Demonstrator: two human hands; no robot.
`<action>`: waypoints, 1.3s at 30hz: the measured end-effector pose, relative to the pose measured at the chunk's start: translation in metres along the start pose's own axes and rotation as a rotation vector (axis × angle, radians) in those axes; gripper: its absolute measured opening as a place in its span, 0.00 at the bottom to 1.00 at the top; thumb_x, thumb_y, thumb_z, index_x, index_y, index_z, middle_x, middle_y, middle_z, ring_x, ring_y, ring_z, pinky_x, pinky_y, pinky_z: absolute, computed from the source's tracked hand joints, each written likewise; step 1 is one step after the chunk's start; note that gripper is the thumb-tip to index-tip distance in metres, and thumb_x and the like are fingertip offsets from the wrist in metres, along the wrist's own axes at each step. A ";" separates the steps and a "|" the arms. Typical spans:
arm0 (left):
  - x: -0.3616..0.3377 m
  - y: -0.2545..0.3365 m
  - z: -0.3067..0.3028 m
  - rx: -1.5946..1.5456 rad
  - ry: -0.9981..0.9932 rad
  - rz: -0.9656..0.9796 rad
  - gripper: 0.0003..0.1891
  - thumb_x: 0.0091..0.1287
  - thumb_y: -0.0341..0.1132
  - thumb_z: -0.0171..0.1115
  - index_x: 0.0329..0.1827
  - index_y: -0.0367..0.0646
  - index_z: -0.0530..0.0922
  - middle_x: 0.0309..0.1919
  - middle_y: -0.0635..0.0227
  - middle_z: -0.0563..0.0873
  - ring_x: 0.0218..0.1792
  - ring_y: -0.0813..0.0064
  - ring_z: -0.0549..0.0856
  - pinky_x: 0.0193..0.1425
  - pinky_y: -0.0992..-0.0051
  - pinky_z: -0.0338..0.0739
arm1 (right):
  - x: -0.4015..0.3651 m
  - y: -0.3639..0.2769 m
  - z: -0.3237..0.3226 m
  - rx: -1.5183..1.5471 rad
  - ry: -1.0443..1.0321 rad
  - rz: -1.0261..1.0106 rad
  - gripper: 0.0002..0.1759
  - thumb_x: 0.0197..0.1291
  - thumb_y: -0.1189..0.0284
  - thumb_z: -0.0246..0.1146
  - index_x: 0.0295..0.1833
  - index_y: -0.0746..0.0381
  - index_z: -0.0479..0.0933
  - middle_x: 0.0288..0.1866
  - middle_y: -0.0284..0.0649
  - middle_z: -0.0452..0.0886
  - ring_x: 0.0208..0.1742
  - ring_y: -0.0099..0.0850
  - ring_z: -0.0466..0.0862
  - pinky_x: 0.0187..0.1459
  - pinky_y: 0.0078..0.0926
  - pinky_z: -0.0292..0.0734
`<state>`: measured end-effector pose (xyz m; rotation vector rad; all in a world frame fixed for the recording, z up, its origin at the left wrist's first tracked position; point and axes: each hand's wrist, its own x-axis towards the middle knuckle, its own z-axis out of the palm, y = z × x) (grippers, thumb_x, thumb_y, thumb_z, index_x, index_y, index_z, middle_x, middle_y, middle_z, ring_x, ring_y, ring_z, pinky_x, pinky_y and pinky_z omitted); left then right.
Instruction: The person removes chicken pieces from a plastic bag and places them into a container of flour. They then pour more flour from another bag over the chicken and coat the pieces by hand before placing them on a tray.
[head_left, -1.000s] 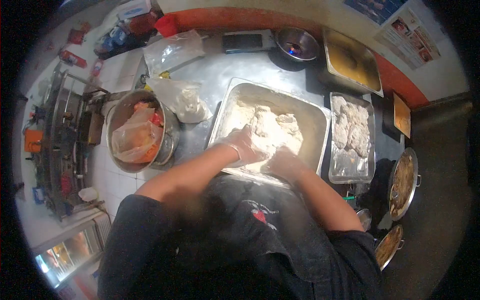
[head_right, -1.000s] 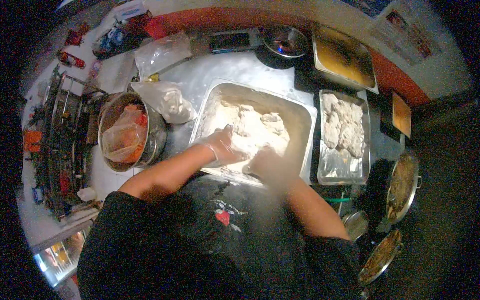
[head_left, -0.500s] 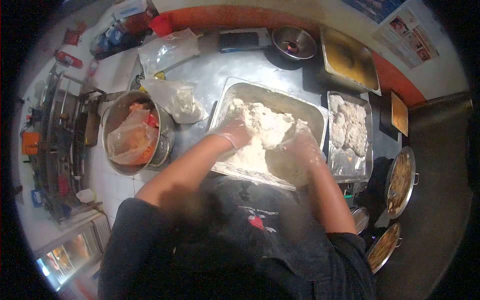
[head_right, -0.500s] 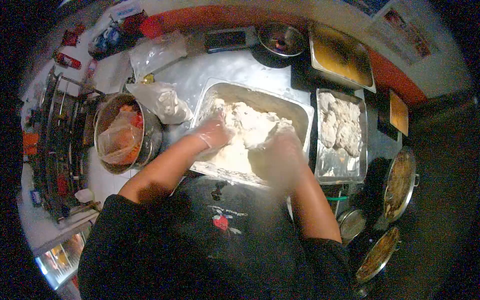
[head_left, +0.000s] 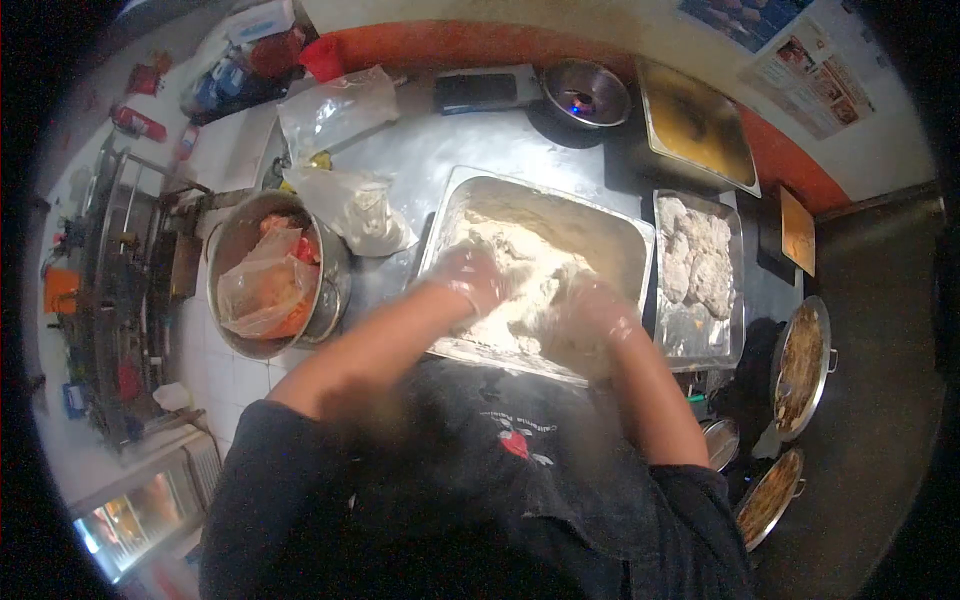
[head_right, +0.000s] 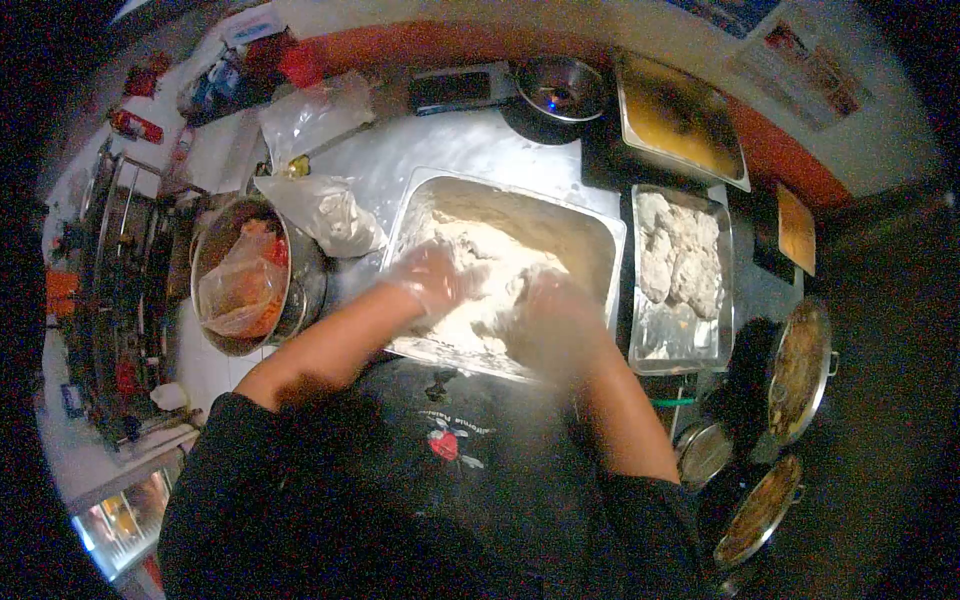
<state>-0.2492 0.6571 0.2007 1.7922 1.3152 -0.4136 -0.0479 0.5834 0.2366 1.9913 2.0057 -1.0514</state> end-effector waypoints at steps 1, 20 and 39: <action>-0.010 -0.001 0.011 0.129 0.055 0.065 0.55 0.70 0.77 0.46 0.81 0.31 0.63 0.79 0.38 0.67 0.79 0.43 0.69 0.82 0.58 0.64 | -0.013 -0.010 -0.005 -0.183 0.015 0.016 0.26 0.62 0.56 0.68 0.52 0.69 0.86 0.54 0.57 0.88 0.57 0.50 0.88 0.61 0.44 0.82; 0.016 -0.031 0.043 -0.343 0.191 0.166 0.48 0.68 0.46 0.68 0.79 0.20 0.54 0.72 0.47 0.77 0.72 0.57 0.77 0.81 0.66 0.65 | 0.007 0.069 0.046 0.440 0.217 0.347 0.34 0.57 0.63 0.77 0.65 0.71 0.77 0.50 0.50 0.89 0.50 0.39 0.88 0.54 0.37 0.83; -0.019 0.006 -0.003 0.216 -0.211 -0.011 0.55 0.67 0.74 0.56 0.81 0.31 0.63 0.77 0.39 0.71 0.76 0.54 0.74 0.81 0.61 0.67 | 0.012 0.048 0.048 -0.533 -0.182 -0.297 0.29 0.58 0.48 0.68 0.52 0.63 0.87 0.53 0.53 0.87 0.53 0.49 0.88 0.55 0.43 0.81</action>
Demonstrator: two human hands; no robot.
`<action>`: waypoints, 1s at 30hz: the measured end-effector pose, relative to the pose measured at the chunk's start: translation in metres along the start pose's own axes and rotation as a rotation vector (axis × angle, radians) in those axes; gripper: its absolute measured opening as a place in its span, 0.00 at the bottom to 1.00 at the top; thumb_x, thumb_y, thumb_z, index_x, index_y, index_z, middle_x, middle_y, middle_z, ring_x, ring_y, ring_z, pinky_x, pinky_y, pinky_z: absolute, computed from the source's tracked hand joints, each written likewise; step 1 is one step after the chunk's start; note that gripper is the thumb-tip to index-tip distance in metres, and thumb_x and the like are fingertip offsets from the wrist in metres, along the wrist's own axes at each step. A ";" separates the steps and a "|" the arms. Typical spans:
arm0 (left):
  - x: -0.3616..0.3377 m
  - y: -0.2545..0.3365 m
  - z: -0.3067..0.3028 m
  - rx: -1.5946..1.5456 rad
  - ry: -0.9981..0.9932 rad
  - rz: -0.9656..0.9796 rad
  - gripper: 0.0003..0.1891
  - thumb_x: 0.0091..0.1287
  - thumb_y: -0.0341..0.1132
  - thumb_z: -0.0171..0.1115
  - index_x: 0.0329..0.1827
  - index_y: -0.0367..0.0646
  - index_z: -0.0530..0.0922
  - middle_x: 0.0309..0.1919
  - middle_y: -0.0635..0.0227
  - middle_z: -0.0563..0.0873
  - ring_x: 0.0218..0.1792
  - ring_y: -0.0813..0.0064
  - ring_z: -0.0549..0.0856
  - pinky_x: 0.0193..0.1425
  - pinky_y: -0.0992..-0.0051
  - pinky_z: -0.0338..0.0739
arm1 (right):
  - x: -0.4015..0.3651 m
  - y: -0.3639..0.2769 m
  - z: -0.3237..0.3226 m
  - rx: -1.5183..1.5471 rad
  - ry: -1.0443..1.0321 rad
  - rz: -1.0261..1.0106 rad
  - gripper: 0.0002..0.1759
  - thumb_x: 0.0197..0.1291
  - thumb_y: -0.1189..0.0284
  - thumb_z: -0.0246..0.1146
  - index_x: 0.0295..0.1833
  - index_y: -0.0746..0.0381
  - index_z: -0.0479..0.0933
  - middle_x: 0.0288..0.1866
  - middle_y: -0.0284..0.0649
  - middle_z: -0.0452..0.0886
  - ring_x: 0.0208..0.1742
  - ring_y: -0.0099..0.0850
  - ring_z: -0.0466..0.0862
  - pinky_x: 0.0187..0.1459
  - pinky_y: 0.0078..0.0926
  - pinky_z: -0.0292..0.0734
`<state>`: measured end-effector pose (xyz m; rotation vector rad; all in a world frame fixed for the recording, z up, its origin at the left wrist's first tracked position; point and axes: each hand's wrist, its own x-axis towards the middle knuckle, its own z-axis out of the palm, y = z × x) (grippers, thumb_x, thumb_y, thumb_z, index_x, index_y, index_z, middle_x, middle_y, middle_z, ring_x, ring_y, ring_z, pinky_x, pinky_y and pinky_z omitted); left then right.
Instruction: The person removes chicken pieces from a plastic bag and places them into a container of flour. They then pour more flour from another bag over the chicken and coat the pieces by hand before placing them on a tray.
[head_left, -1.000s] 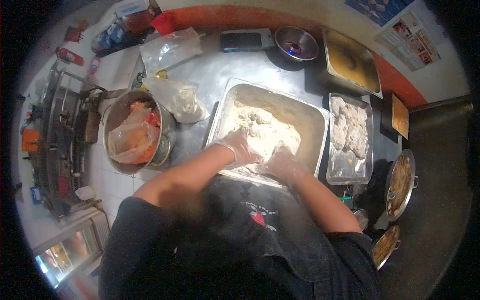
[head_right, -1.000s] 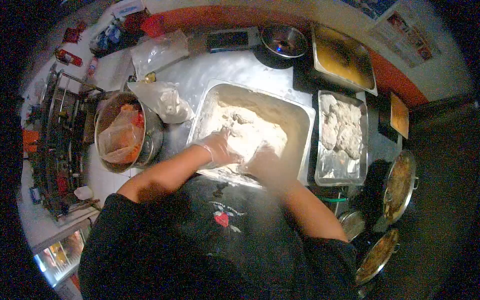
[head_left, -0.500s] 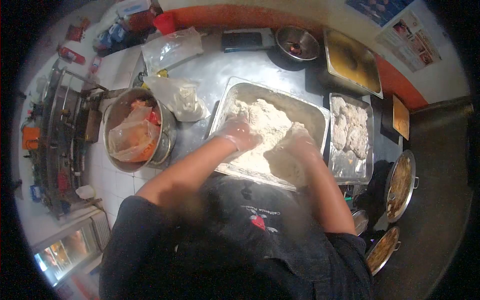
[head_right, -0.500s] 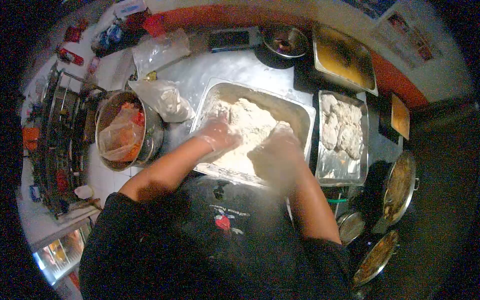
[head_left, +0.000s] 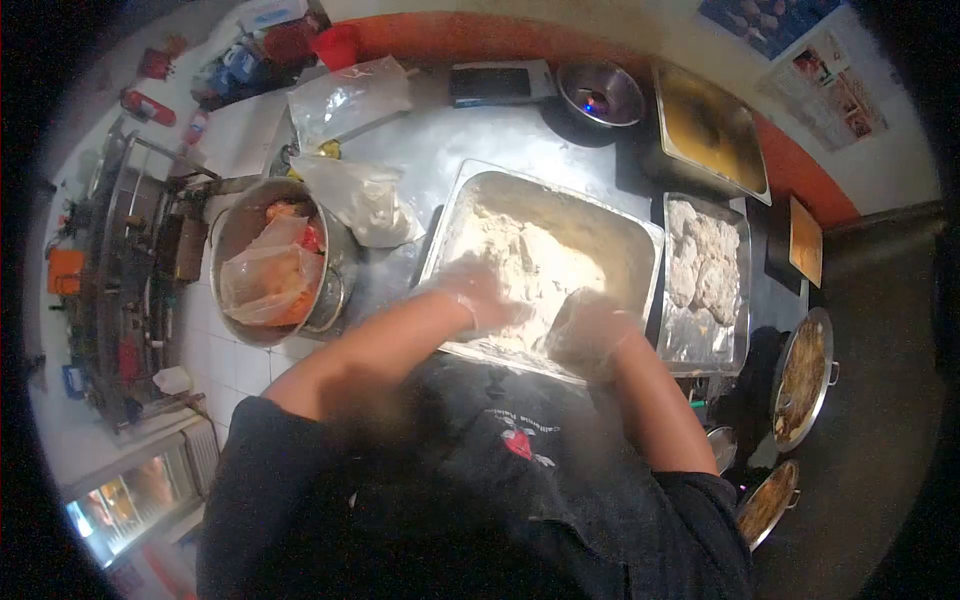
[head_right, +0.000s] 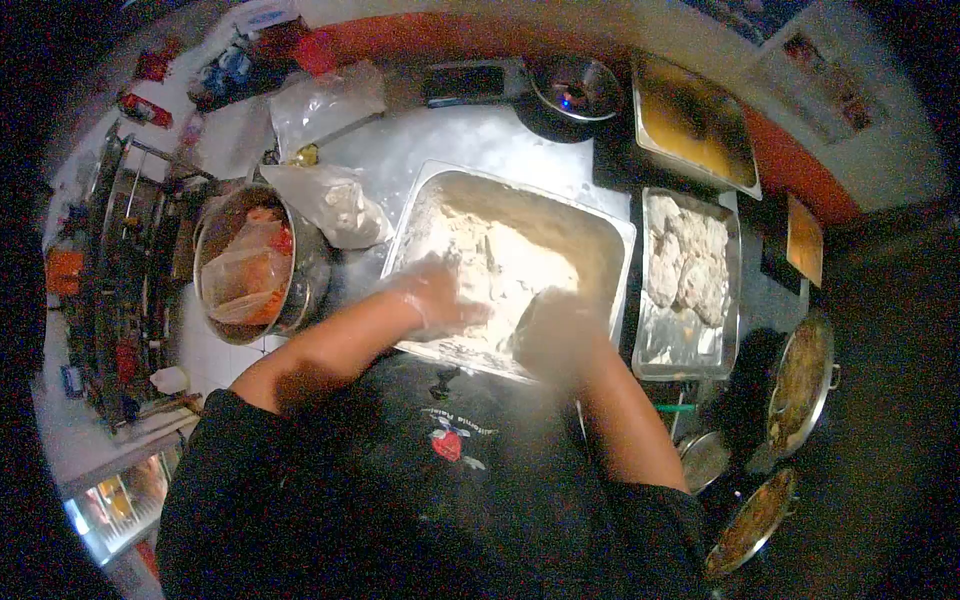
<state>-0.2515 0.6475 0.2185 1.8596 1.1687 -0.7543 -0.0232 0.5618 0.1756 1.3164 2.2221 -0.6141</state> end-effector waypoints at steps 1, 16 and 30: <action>0.001 0.000 0.011 0.046 0.033 0.015 0.58 0.66 0.75 0.57 0.82 0.30 0.60 0.78 0.38 0.69 0.77 0.54 0.73 0.81 0.61 0.66 | -0.012 -0.015 -0.004 0.012 0.097 0.025 0.21 0.59 0.55 0.66 0.44 0.62 0.88 0.46 0.49 0.88 0.46 0.45 0.89 0.50 0.44 0.82; 0.049 -0.031 0.044 -1.072 0.251 0.496 0.50 0.61 0.48 0.76 0.81 0.32 0.62 0.69 0.47 0.81 0.67 0.57 0.82 0.73 0.70 0.76 | 0.016 0.001 0.018 1.139 0.379 0.139 0.39 0.50 0.72 0.82 0.65 0.77 0.74 0.54 0.50 0.87 0.50 0.31 0.88 0.51 0.30 0.84; 0.121 -0.013 0.013 -0.023 0.711 -0.026 0.50 0.77 0.70 0.40 0.72 0.23 0.73 0.71 0.33 0.76 0.74 0.41 0.75 0.78 0.57 0.69 | 0.064 0.006 -0.005 0.717 0.621 0.653 0.38 0.75 0.43 0.55 0.63 0.69 0.80 0.59 0.62 0.84 0.60 0.56 0.85 0.63 0.49 0.78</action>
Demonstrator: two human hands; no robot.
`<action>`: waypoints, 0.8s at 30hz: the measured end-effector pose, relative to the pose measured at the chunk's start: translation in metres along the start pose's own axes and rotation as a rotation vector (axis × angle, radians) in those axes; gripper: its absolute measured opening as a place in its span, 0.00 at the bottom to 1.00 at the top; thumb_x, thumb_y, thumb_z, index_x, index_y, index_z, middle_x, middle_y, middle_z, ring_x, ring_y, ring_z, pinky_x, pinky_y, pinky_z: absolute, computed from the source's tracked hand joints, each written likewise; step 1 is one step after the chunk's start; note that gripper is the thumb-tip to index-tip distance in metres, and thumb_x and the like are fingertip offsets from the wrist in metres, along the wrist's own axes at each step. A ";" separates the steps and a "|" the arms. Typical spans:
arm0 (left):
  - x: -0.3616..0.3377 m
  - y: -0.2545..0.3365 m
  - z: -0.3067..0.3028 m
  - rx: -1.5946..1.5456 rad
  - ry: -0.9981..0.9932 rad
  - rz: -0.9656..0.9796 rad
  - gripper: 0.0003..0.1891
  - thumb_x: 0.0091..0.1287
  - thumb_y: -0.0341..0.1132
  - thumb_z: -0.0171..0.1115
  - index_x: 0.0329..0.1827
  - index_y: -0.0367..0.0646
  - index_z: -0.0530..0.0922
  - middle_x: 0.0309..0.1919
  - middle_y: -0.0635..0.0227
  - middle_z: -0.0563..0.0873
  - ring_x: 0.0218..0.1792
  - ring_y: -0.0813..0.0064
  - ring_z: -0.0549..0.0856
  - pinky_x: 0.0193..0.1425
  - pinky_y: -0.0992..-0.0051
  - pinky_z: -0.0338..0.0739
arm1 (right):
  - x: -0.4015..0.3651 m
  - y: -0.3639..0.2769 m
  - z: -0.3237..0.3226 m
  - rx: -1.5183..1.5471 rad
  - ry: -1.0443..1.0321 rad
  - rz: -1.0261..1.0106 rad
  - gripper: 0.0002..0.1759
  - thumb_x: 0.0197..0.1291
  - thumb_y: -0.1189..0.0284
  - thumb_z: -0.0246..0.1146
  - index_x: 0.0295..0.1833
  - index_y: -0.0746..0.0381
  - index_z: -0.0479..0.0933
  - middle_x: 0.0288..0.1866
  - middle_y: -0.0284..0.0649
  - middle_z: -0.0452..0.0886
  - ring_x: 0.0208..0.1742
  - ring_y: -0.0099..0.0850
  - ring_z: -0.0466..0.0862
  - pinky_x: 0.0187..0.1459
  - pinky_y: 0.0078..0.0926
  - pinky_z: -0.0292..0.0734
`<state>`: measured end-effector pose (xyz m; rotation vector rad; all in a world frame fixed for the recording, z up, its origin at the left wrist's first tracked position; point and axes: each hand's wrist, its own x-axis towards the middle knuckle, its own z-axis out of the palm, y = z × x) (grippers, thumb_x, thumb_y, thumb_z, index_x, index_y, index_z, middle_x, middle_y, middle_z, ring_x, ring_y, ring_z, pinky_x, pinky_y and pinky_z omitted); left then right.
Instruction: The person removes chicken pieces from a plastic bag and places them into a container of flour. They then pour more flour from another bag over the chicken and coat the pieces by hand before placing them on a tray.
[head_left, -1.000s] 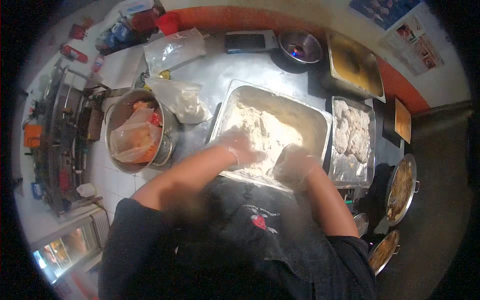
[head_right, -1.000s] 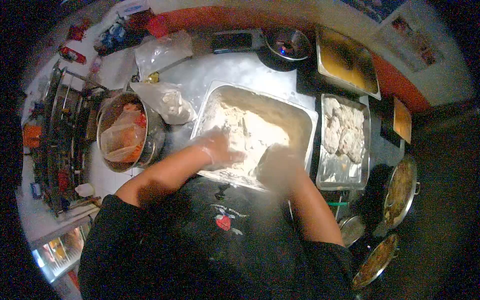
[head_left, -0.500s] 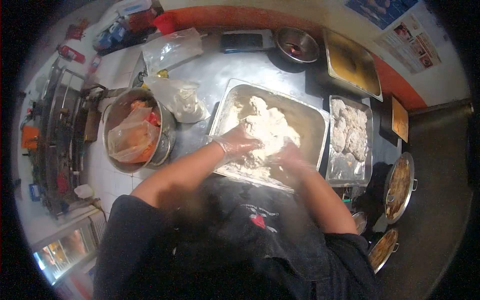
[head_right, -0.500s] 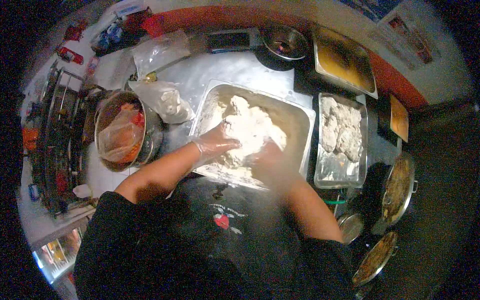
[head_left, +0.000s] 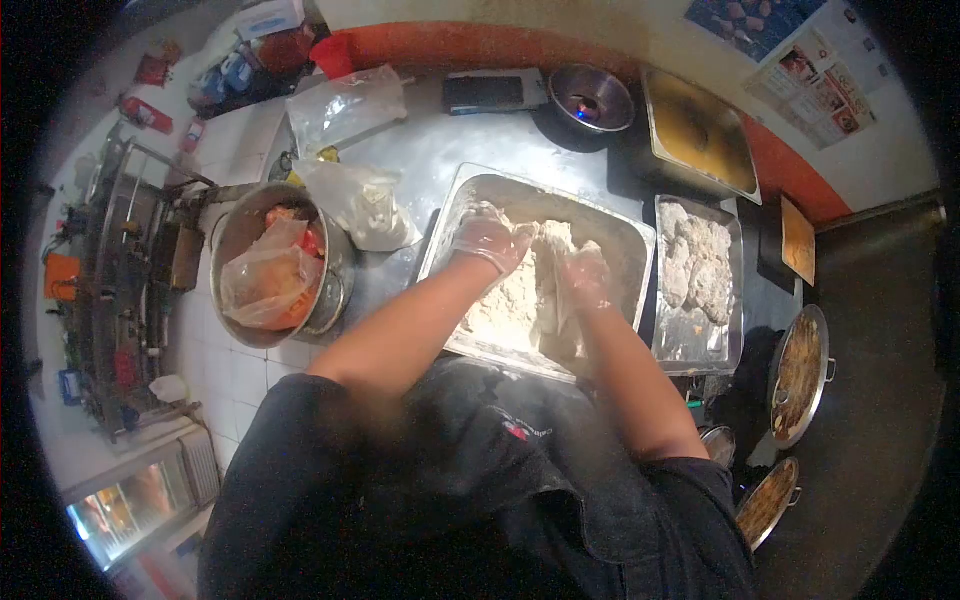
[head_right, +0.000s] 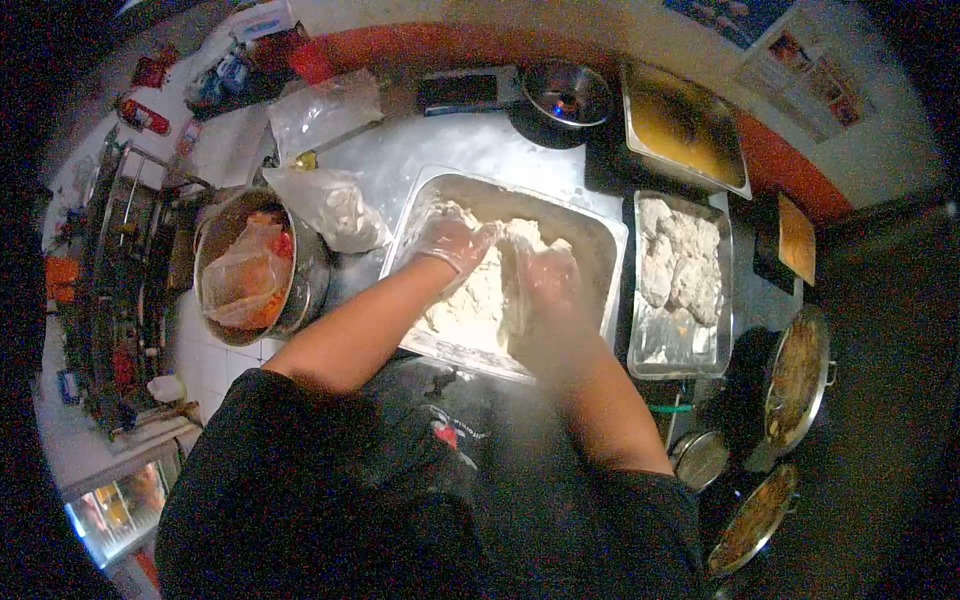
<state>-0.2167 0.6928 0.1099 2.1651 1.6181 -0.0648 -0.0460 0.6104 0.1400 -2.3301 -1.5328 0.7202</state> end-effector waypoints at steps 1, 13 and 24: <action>-0.005 0.003 -0.010 -0.084 -0.044 -0.033 0.48 0.78 0.69 0.40 0.71 0.23 0.74 0.71 0.33 0.76 0.74 0.42 0.76 0.78 0.57 0.70 | 0.013 -0.003 0.005 0.049 -0.052 0.135 0.38 0.76 0.43 0.53 0.66 0.69 0.79 0.60 0.61 0.84 0.62 0.57 0.84 0.65 0.49 0.78; 0.009 -0.041 0.050 -0.694 -0.457 0.170 0.40 0.75 0.60 0.54 0.81 0.40 0.67 0.74 0.39 0.73 0.78 0.48 0.71 0.79 0.62 0.69 | 0.020 0.006 -0.021 0.332 -0.482 -0.009 0.34 0.70 0.44 0.63 0.66 0.63 0.81 0.61 0.50 0.85 0.62 0.41 0.82 0.65 0.42 0.76; -0.085 0.012 -0.040 0.230 -0.615 0.245 0.58 0.65 0.69 0.59 0.88 0.37 0.51 0.86 0.45 0.54 0.85 0.38 0.53 0.90 0.59 0.42 | -0.066 -0.018 -0.064 -0.489 -0.767 -0.103 0.50 0.57 0.37 0.70 0.67 0.72 0.79 0.64 0.64 0.82 0.69 0.52 0.82 0.69 0.43 0.78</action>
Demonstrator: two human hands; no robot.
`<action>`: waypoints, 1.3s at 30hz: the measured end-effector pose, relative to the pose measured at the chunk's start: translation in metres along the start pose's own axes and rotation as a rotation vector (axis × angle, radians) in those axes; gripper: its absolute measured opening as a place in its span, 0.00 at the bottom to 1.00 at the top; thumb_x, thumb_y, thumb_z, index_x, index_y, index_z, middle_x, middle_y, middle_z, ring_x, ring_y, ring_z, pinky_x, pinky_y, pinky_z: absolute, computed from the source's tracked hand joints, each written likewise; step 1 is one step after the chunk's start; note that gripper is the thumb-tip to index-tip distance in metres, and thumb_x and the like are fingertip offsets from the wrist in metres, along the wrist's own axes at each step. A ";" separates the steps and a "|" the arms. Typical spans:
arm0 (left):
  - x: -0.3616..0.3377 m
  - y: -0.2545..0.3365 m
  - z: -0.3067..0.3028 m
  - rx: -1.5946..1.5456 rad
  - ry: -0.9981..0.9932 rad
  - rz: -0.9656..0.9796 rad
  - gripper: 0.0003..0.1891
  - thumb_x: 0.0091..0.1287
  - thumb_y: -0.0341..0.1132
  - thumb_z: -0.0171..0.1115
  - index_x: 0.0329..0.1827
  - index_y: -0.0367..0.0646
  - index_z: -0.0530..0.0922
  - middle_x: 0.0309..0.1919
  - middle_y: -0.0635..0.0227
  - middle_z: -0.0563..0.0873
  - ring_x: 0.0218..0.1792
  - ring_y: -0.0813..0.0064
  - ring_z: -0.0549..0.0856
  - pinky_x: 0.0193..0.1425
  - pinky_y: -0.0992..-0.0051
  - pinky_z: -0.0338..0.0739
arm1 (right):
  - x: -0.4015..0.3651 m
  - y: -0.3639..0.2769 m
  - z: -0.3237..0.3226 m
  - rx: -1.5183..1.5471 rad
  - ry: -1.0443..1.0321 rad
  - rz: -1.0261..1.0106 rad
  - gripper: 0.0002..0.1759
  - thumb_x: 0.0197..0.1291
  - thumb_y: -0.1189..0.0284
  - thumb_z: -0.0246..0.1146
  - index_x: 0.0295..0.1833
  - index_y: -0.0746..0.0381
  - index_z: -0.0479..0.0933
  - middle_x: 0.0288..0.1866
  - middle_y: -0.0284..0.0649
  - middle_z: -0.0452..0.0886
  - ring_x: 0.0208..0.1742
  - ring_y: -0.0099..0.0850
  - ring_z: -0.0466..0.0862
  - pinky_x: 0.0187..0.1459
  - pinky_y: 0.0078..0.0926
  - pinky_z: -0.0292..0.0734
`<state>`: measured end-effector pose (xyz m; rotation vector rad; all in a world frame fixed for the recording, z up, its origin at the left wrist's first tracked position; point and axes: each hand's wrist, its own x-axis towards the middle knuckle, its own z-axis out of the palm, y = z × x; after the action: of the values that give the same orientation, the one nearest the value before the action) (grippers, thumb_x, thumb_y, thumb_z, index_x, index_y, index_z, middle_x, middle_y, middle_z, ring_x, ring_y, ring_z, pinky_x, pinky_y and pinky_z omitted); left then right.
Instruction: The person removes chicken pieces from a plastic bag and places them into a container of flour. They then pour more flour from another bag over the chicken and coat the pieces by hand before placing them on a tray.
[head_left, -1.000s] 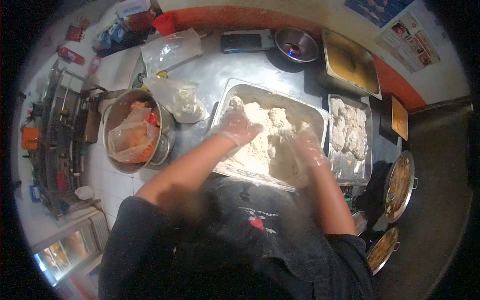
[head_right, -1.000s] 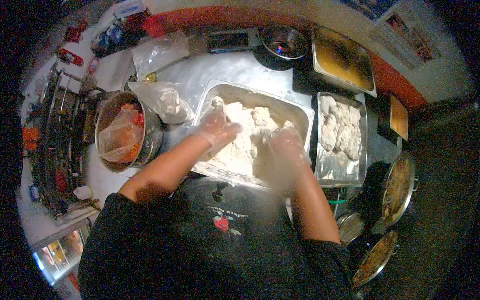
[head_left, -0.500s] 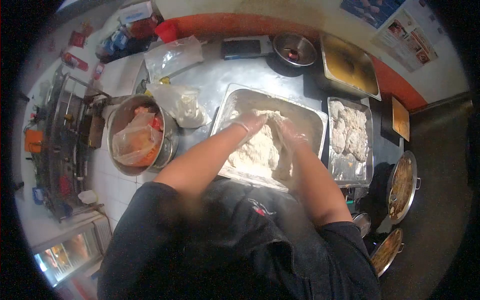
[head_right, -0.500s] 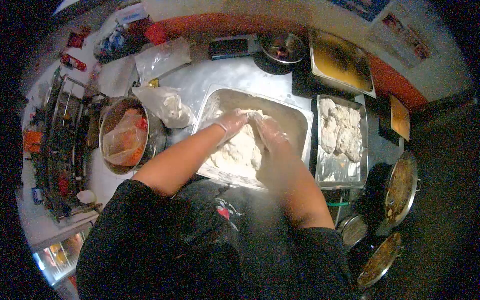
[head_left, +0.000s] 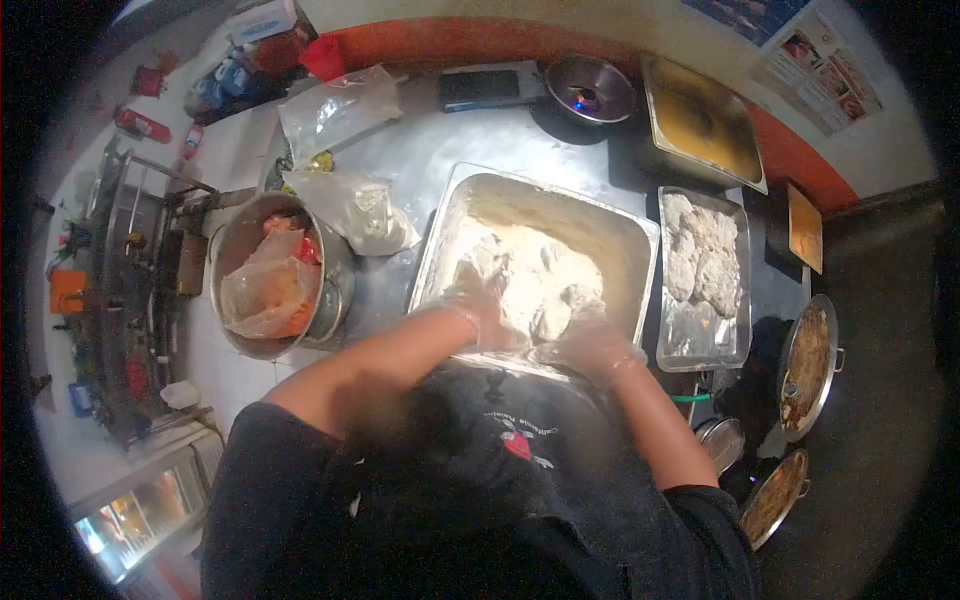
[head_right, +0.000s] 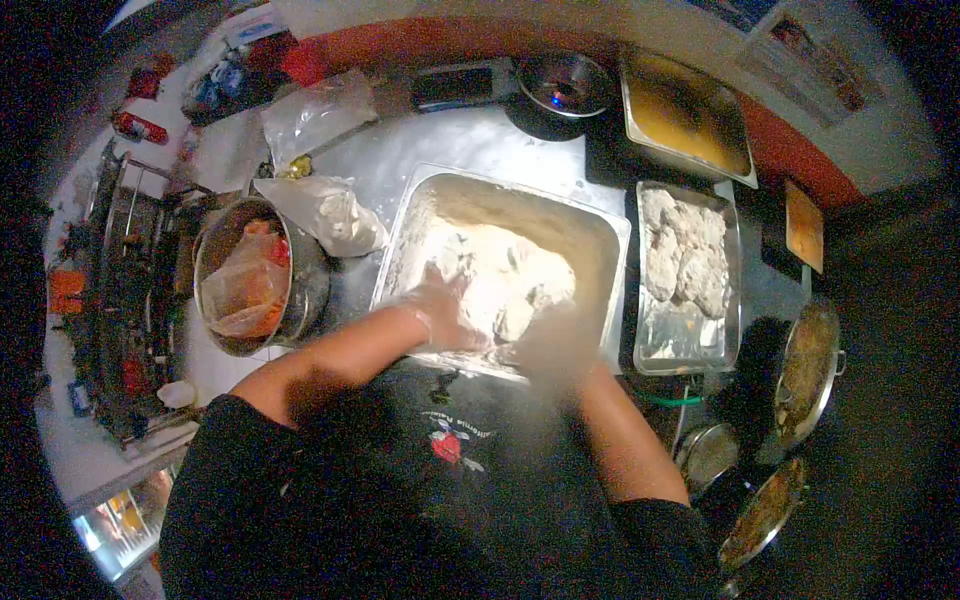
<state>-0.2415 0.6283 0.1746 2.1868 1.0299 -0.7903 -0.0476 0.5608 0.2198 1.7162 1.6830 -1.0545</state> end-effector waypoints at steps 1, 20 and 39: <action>0.008 -0.001 0.002 -0.008 0.017 -0.023 0.59 0.64 0.70 0.60 0.88 0.36 0.51 0.86 0.45 0.56 0.84 0.38 0.54 0.90 0.60 0.43 | 0.015 0.006 0.014 -0.032 -0.014 -0.047 0.51 0.56 0.37 0.71 0.68 0.72 0.77 0.65 0.64 0.82 0.69 0.52 0.82 0.69 0.43 0.77; 0.009 -0.018 -0.004 -1.131 0.298 0.389 0.32 0.73 0.30 0.63 0.81 0.44 0.67 0.76 0.57 0.76 0.75 0.64 0.76 0.82 0.70 0.66 | 0.061 0.040 0.074 1.117 0.458 -0.506 0.25 0.63 0.60 0.68 0.66 0.44 0.85 0.53 0.40 0.90 0.56 0.42 0.88 0.54 0.40 0.84; -0.004 0.001 -0.017 0.152 0.059 -0.054 0.58 0.63 0.75 0.54 0.87 0.37 0.56 0.82 0.46 0.66 0.82 0.44 0.62 0.84 0.53 0.55 | 0.048 -0.011 0.041 0.180 0.064 -0.455 0.17 0.65 0.61 0.63 0.51 0.59 0.89 0.39 0.47 0.90 0.39 0.40 0.87 0.46 0.41 0.80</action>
<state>-0.2388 0.6379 0.1889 2.3312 1.0939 -0.8579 -0.0688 0.5569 0.1595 1.5166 2.1392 -1.4009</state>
